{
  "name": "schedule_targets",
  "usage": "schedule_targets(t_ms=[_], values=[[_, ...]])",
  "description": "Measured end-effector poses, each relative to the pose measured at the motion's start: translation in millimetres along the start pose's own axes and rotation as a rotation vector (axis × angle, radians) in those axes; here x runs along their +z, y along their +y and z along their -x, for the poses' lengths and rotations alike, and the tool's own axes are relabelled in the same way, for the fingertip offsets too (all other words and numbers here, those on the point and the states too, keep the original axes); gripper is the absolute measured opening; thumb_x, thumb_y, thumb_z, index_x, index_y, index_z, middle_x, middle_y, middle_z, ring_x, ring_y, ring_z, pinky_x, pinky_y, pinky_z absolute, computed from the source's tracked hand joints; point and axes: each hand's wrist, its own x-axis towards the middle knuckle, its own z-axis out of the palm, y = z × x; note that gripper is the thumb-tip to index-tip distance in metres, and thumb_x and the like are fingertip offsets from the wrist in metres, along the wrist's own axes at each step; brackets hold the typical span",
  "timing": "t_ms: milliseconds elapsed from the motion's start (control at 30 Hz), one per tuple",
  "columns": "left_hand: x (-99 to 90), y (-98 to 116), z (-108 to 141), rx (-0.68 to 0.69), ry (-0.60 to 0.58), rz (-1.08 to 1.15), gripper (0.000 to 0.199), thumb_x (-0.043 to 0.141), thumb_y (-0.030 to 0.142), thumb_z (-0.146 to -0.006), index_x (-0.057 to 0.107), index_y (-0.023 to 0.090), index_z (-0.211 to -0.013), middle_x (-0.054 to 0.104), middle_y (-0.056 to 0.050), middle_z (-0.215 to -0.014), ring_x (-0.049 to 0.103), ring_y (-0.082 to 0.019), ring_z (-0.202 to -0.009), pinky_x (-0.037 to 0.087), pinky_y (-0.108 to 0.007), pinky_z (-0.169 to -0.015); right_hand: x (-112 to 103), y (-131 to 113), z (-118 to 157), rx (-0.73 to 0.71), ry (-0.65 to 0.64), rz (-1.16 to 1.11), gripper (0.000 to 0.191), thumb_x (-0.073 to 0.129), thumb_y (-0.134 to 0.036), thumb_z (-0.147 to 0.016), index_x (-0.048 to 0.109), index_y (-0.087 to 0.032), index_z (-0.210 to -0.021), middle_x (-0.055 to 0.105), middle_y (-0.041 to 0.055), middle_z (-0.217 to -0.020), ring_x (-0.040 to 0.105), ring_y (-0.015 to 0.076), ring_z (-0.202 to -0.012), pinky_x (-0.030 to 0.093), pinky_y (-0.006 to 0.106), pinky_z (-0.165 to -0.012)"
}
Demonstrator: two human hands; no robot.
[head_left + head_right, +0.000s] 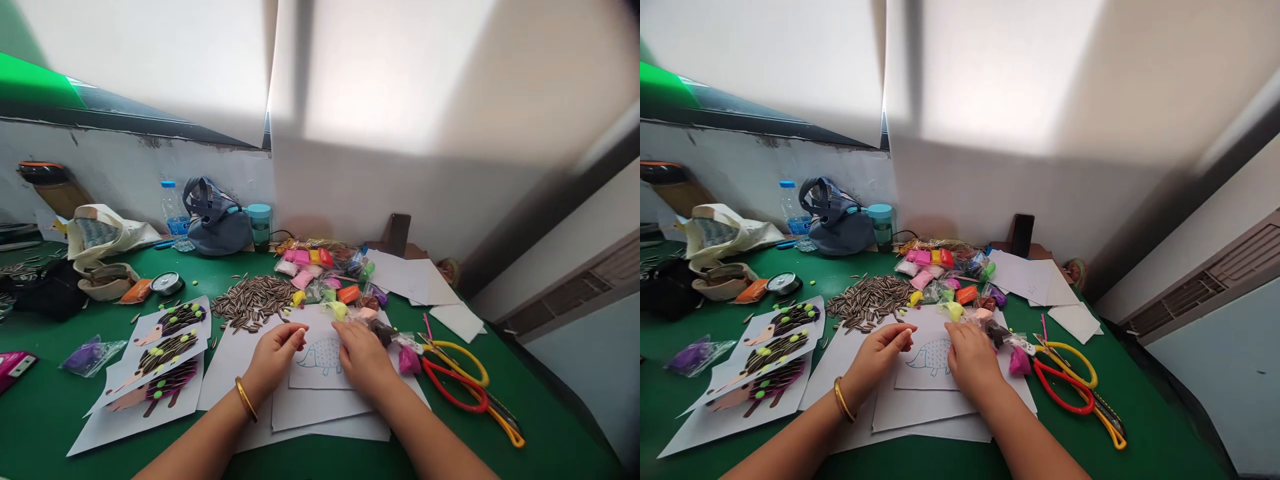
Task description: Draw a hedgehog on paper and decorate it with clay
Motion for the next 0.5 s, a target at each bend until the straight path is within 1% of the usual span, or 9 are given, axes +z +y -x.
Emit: schedule_targets(t_ms=[167, 300, 500], values=[[-1.5, 0.2, 4.9, 0.002, 0.018, -0.024, 0.035, 0.068, 0.044, -0.075, 0.072, 0.020, -0.100, 0.071, -0.008, -0.097, 0.066, -0.022, -0.086, 0.054, -0.032, -0.075, 0.0, 2.2, -0.5, 0.026, -0.080, 0.019, 0.055, 0.046, -0.009, -0.081, 0.054, -0.019, -0.135, 0.062, 0.0104, -0.130, 0.054, 0.0272, -0.121, 0.042, 0.046, -0.102], [-3.0, -2.8, 5.3, -0.016, 0.012, 0.001, 0.036, 0.070, 0.040, -0.072, 0.072, 0.019, -0.101, 0.072, -0.008, -0.095, 0.066, -0.022, -0.088, 0.054, -0.034, -0.080, -0.6, 2.9, -1.4, 0.022, -0.084, 0.013, 0.057, 0.044, -0.007, -0.080, 0.055, -0.022, -0.133, 0.063, 0.0092, -0.128, 0.055, 0.0258, -0.120, 0.042, 0.044, -0.102], [-4.9, -6.7, 0.3, -0.020, 0.010, -0.028, 0.032, 0.069, 0.044, -0.071, 0.073, 0.019, -0.091, 0.070, -0.007, -0.088, 0.065, -0.021, -0.080, 0.053, -0.033, -0.073, 0.6, 3.6, -1.0, 0.018, -0.079, -0.007, 0.056, 0.044, -0.007, -0.079, 0.056, -0.020, -0.132, 0.063, 0.0086, -0.129, 0.054, 0.0256, -0.120, 0.041, 0.044, -0.105]])
